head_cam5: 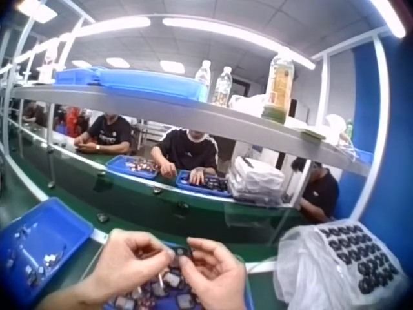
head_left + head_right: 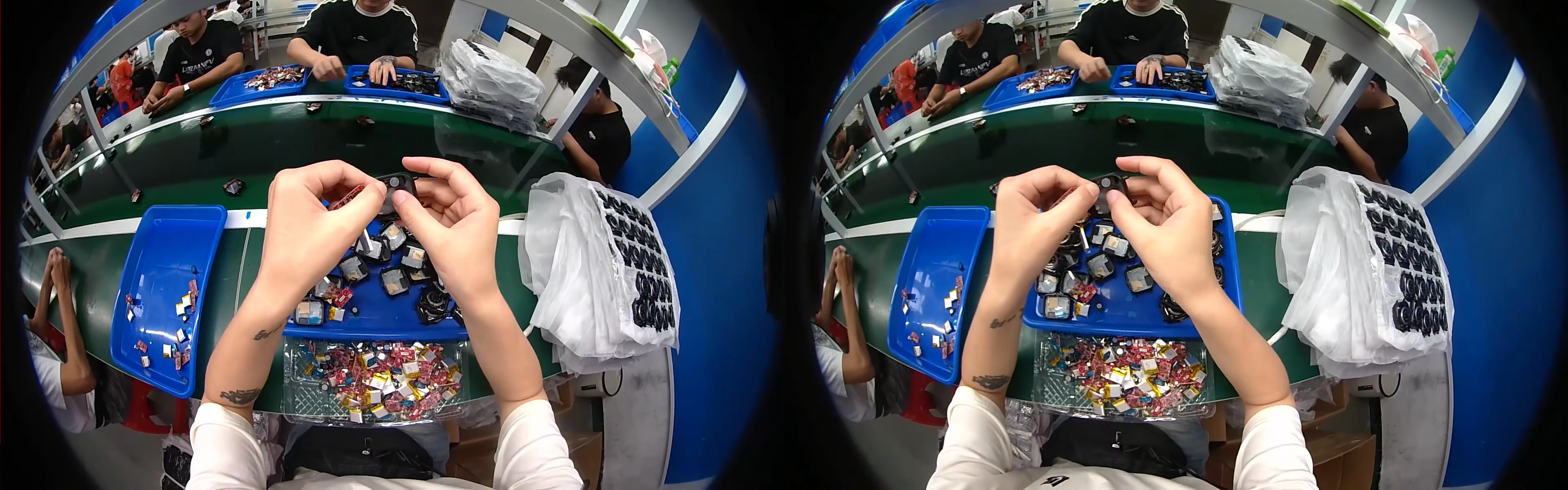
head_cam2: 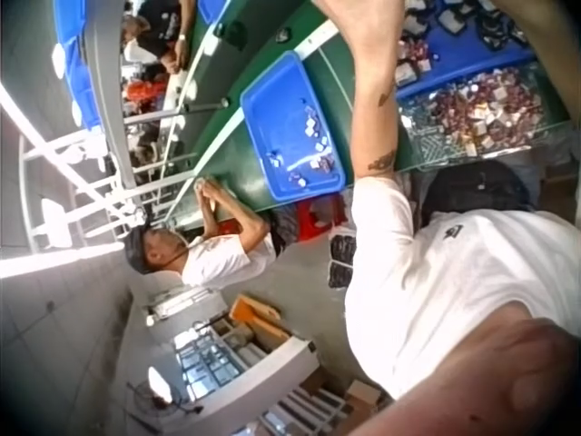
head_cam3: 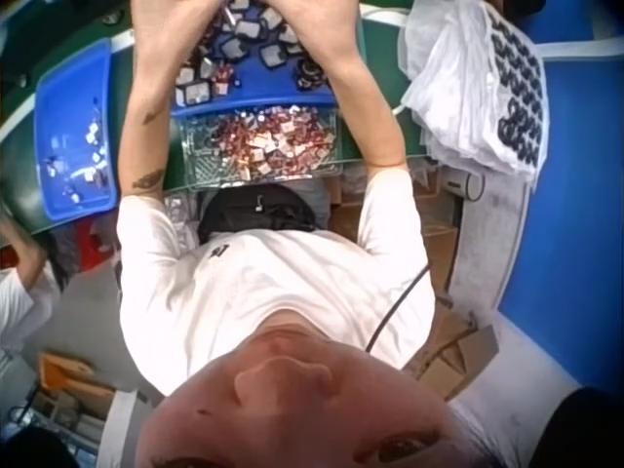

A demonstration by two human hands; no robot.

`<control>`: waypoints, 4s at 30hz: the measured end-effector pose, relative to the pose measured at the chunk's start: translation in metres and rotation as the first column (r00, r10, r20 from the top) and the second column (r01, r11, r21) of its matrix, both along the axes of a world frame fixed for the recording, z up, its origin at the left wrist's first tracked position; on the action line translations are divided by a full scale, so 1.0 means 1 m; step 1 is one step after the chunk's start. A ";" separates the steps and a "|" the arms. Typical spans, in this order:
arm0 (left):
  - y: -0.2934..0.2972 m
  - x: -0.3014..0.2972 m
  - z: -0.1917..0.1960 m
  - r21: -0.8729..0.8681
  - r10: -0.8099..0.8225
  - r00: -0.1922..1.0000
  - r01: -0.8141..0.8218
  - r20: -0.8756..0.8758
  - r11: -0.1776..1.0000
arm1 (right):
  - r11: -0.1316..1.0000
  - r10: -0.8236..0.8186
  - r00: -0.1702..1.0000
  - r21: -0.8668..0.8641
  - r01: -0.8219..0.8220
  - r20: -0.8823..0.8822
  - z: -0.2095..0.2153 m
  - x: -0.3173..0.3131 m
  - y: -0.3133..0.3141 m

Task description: The recorder is assembling small electronic camera modules by applying colorful labels or stickers to them while seated at a factory production line.

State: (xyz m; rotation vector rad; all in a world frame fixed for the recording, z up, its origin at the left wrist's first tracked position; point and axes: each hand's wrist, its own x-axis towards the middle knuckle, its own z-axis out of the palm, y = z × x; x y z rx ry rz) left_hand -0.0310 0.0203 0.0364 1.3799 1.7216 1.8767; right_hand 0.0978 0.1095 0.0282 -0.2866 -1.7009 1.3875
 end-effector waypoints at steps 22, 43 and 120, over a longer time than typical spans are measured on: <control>-0.005 0.008 0.002 -0.034 0.002 0.999 -0.004 -0.053 0.999 | 0.986 -0.095 0.991 0.127 0.107 -0.095 -0.011 -0.003 0.002; -0.004 0.002 0.004 0.021 -0.377 0.876 0.390 0.300 0.921 | 0.944 -0.199 0.965 0.232 0.236 -0.173 -0.005 0.003 0.007; -0.045 0.013 0.024 -0.003 -0.512 0.798 0.541 0.318 0.841 | 0.808 0.306 0.941 0.482 -0.338 0.147 0.039 0.054 0.015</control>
